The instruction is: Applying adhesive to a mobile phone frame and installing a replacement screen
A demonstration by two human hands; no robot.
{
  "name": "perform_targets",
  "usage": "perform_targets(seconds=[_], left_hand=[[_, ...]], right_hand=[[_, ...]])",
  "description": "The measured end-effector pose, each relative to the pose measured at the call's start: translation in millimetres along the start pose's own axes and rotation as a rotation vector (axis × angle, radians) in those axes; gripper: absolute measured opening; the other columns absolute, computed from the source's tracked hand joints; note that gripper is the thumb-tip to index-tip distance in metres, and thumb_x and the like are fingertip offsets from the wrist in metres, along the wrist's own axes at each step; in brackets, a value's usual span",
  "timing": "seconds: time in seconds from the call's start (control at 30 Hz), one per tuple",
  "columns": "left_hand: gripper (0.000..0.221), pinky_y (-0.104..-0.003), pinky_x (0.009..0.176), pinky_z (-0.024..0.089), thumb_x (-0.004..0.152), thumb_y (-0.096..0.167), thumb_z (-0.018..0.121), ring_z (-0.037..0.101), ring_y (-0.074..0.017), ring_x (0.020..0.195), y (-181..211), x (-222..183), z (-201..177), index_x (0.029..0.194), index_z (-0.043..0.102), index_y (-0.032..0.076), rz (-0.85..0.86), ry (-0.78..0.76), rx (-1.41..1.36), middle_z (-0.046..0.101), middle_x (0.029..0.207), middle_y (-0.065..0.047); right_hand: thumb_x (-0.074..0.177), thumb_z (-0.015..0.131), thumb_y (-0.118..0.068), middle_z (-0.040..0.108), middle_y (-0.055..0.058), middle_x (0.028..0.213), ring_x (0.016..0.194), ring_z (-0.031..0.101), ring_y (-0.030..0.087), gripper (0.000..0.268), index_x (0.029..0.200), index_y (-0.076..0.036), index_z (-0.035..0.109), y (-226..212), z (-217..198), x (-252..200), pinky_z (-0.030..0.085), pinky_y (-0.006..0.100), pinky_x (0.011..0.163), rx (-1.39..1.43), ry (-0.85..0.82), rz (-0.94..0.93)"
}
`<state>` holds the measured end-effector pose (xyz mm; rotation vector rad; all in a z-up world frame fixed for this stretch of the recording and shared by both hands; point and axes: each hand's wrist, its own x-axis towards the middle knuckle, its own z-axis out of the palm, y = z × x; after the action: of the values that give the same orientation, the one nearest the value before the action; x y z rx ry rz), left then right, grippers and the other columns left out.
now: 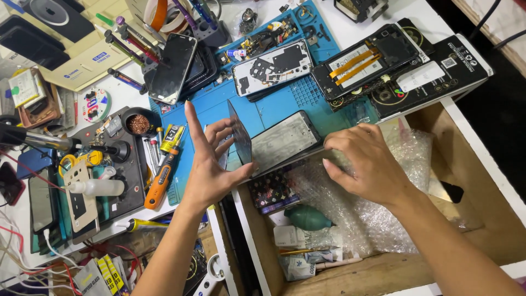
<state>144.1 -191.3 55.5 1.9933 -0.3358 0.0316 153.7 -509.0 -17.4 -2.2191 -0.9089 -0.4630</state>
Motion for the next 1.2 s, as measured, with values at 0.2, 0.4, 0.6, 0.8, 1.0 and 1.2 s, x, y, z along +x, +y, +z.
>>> perform_targets(seconds=[0.2,0.4,0.6,0.8,1.0,1.2], left_hand=[[0.131,-0.053,0.119,0.047,0.087,0.022,0.083,0.055,-0.0363,0.136,11.4,4.6,-0.4,0.157,-0.027,0.02,-0.029,-0.044,0.045,0.049,0.144,-0.022],[0.132,-0.049,0.114,0.05,0.086,0.023,0.085,0.056,-0.0362,0.137,10.6,8.1,0.4,0.158,-0.025,0.02,-0.019,-0.058,0.107,0.051,0.141,-0.025],[0.13,-0.044,0.112,0.049,0.086,0.019,0.085,0.058,-0.0316,0.131,11.0,12.7,1.4,0.159,-0.023,0.02,0.0,-0.083,0.12,0.053,0.138,-0.021],[0.136,-0.047,0.107,0.053,0.081,0.019,0.09,0.066,-0.0366,0.125,17.2,17.4,4.5,0.16,-0.021,0.021,-0.03,-0.074,0.242,0.058,0.141,-0.027],[0.136,-0.04,0.108,0.049,0.079,0.021,0.091,0.064,-0.0389,0.128,13.1,19.6,4.9,0.161,-0.018,0.023,-0.024,-0.093,0.208,0.057,0.142,-0.024],[0.135,-0.044,0.117,0.043,0.079,0.019,0.09,0.058,-0.0394,0.136,12.7,21.9,6.8,0.161,-0.018,0.02,0.071,-0.101,0.216,0.052,0.148,-0.03]], right_hand=[[0.095,0.067,-0.028,0.067,0.004,0.114,0.104,0.061,0.023,0.032,0.121,-0.012,0.055,6.4,1.3,-3.8,0.038,0.047,0.106,-0.015,-0.04,0.063],[0.095,0.068,-0.023,0.067,0.003,0.113,0.099,0.062,0.023,0.03,0.119,-0.011,0.057,5.3,-5.0,-2.0,0.038,0.044,0.102,-0.009,-0.001,0.108],[0.095,0.067,-0.024,0.068,0.004,0.111,0.104,0.063,0.026,0.028,0.117,-0.011,0.057,8.3,-8.0,-1.8,0.037,0.044,0.102,0.022,-0.015,0.178],[0.098,0.064,-0.023,0.068,0.004,0.115,0.106,0.063,0.025,0.025,0.119,-0.011,0.055,13.0,-8.6,-3.2,0.036,0.044,0.102,-0.07,0.043,0.119],[0.1,0.063,-0.018,0.069,0.008,0.121,0.112,0.063,0.028,0.024,0.119,-0.008,0.055,-6.9,-29.2,31.3,0.036,0.046,0.104,-0.162,0.064,-0.035],[0.095,0.073,-0.032,0.065,0.005,0.133,0.118,0.065,0.027,0.036,0.121,-0.013,0.057,-32.0,-57.4,95.9,0.035,0.047,0.106,-0.329,-0.062,-0.295]])
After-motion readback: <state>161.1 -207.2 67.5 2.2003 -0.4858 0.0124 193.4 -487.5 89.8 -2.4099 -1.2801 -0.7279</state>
